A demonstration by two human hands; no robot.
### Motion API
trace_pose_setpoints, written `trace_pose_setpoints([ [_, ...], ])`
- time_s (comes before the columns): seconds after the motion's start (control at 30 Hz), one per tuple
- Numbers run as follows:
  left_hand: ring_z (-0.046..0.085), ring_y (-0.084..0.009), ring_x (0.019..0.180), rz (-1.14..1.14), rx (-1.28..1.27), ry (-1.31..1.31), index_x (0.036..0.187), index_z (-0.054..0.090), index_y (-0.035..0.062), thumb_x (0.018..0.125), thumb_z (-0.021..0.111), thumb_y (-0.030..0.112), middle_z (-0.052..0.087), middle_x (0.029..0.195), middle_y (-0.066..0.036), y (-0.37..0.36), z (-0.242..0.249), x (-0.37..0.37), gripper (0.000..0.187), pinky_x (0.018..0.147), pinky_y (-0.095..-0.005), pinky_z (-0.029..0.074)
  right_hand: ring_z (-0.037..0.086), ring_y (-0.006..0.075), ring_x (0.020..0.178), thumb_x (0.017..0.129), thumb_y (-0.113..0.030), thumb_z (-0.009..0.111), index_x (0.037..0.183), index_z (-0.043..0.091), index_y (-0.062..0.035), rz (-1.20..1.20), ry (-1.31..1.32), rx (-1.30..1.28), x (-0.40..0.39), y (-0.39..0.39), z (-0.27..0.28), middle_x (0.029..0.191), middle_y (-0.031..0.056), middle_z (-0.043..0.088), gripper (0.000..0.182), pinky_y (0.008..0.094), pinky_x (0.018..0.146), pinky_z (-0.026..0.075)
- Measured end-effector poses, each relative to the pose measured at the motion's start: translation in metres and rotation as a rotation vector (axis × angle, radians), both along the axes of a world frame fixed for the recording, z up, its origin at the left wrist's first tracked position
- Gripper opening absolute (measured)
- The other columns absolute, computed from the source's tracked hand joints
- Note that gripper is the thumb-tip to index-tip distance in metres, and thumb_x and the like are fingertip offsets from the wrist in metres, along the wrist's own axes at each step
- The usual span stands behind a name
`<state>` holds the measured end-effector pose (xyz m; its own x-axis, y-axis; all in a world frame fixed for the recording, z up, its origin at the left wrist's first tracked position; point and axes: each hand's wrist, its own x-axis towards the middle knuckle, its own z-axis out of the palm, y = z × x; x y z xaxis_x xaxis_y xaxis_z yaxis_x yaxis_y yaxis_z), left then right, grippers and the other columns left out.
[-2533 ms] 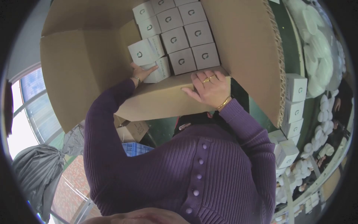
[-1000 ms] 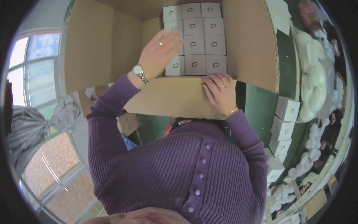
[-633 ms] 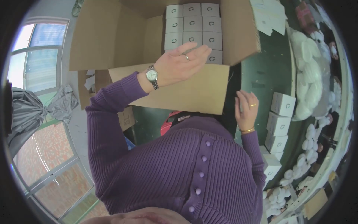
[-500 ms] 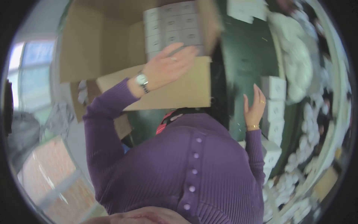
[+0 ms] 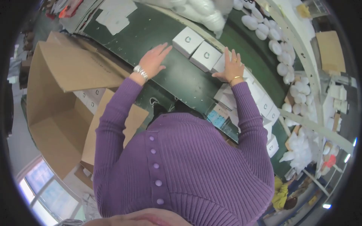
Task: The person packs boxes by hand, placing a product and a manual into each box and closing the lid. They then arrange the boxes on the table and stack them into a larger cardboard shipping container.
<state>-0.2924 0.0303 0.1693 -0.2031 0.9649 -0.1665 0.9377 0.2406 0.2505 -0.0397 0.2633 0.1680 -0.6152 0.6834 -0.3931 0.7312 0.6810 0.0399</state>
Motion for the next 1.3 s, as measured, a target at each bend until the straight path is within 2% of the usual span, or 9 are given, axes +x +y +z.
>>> trace_pose_setpoints([
  [0.2, 0.003, -0.0311, 0.158, -0.213, -0.314, 0.202, 0.165, 0.004, 0.0234, 0.08, 0.088, 0.028, 0.003, 0.172, -0.01, 0.109, 0.006, 0.011, 0.12, 0.124, -0.0635, 0.007, 0.005, 0.0398, 0.158, 0.065, -0.052, 0.093, 0.163, -0.01, -0.029, -0.136, -0.259, -0.168, 0.0, 0.021, -0.009, 0.172, 0.0138, 0.003, 0.144, 0.073, 0.113, 0.029],
  [0.4, -0.007, -0.0342, 0.159, -0.453, -0.383, 0.312, 0.164, -0.01, 0.0303, 0.062, 0.097, 0.046, -0.004, 0.172, -0.012, 0.16, -0.021, 0.017, 0.148, 0.12, -0.0711, -0.001, 0.011, 0.0347, 0.158, 0.067, -0.05, 0.093, 0.162, -0.018, -0.028, -0.127, -0.363, -0.27, -0.012, 0.03, -0.018, 0.172, 0.0103, 0.011, 0.147, 0.0703, 0.113, 0.031],
  [0.5, -0.006, -0.0343, 0.159, -0.477, -0.432, 0.291, 0.163, -0.013, 0.0324, 0.061, 0.097, 0.047, -0.001, 0.173, -0.009, 0.169, -0.038, 0.016, 0.151, 0.12, -0.0718, -0.003, 0.035, 0.0373, 0.146, 0.069, -0.047, 0.094, 0.162, -0.001, -0.0174, -0.118, -0.259, -0.232, -0.018, 0.034, -0.037, 0.163, 0.0176, 0.03, 0.136, 0.0533, 0.109, 0.046],
  [0.7, 0.023, -0.0355, 0.151, -0.412, -0.379, 0.23, 0.164, -0.004, 0.0306, 0.068, 0.095, 0.039, 0.026, 0.164, -0.009, 0.168, -0.056, 0.0, 0.138, 0.112, -0.0782, 0.022, 0.044, 0.036, 0.134, 0.068, -0.048, 0.092, 0.156, 0.024, -0.0026, 0.066, -0.252, -0.181, -0.037, 0.032, -0.044, 0.153, 0.0191, 0.041, 0.12, 0.0475, 0.103, 0.051],
  [0.9, 0.03, -0.0367, 0.148, -0.278, -0.431, 0.281, 0.164, -0.003, 0.0286, 0.068, 0.089, 0.058, 0.03, 0.163, -0.015, 0.119, -0.049, -0.024, 0.137, 0.116, -0.0636, 0.024, 0.043, 0.0363, 0.139, 0.068, -0.049, 0.092, 0.162, 0.013, -0.009, 0.236, -0.189, -0.125, -0.072, 0.006, -0.039, 0.151, 0.0196, 0.045, 0.129, 0.0583, 0.11, 0.04],
  [1.0, 0.021, -0.0377, 0.154, -0.189, -0.431, 0.217, 0.164, -0.006, 0.0302, 0.066, 0.091, 0.057, 0.018, 0.169, -0.015, 0.096, -0.05, -0.031, 0.141, 0.12, -0.0678, 0.011, 0.037, 0.042, 0.142, 0.059, -0.07, 0.087, 0.164, -0.006, -0.0172, 0.327, -0.096, -0.164, -0.078, -0.006, -0.053, 0.157, 0.0253, 0.033, 0.149, 0.0684, 0.112, 0.029],
  [1.1, 0.021, -0.0363, 0.155, -0.146, -0.342, 0.144, 0.164, -0.005, 0.0304, 0.069, 0.095, 0.037, 0.021, 0.169, -0.014, 0.082, -0.061, -0.036, 0.138, 0.119, -0.0724, 0.008, 0.037, 0.0449, 0.142, 0.062, -0.07, 0.087, 0.164, 0.0, -0.017, 0.361, 0.084, -0.165, -0.086, -0.013, -0.071, 0.157, 0.0311, 0.031, 0.144, 0.0635, 0.115, 0.026],
  [1.2, 0.036, -0.0366, 0.146, -0.109, -0.168, 0.091, 0.164, 0.008, 0.0306, 0.064, 0.091, 0.019, 0.037, 0.155, -0.017, 0.064, -0.066, -0.046, 0.13, 0.114, -0.0727, 0.01, 0.045, 0.04, 0.136, 0.066, -0.062, 0.088, 0.158, 0.022, -0.0128, 0.493, 0.29, -0.053, -0.105, -0.013, -0.085, 0.146, 0.0267, 0.046, 0.123, 0.0573, 0.103, 0.042],
  [1.3, 0.039, -0.0319, 0.146, -0.011, -0.157, 0.133, 0.162, 0.014, 0.0311, 0.064, 0.093, 0.026, 0.042, 0.154, -0.015, 0.046, -0.049, -0.037, 0.126, 0.116, -0.0682, 0.015, 0.036, 0.0459, 0.143, 0.063, -0.079, 0.077, 0.162, 0.017, -0.0089, 0.577, 0.271, -0.169, -0.099, -0.01, -0.083, 0.157, 0.0312, 0.03, 0.135, 0.0609, 0.11, 0.033],
])
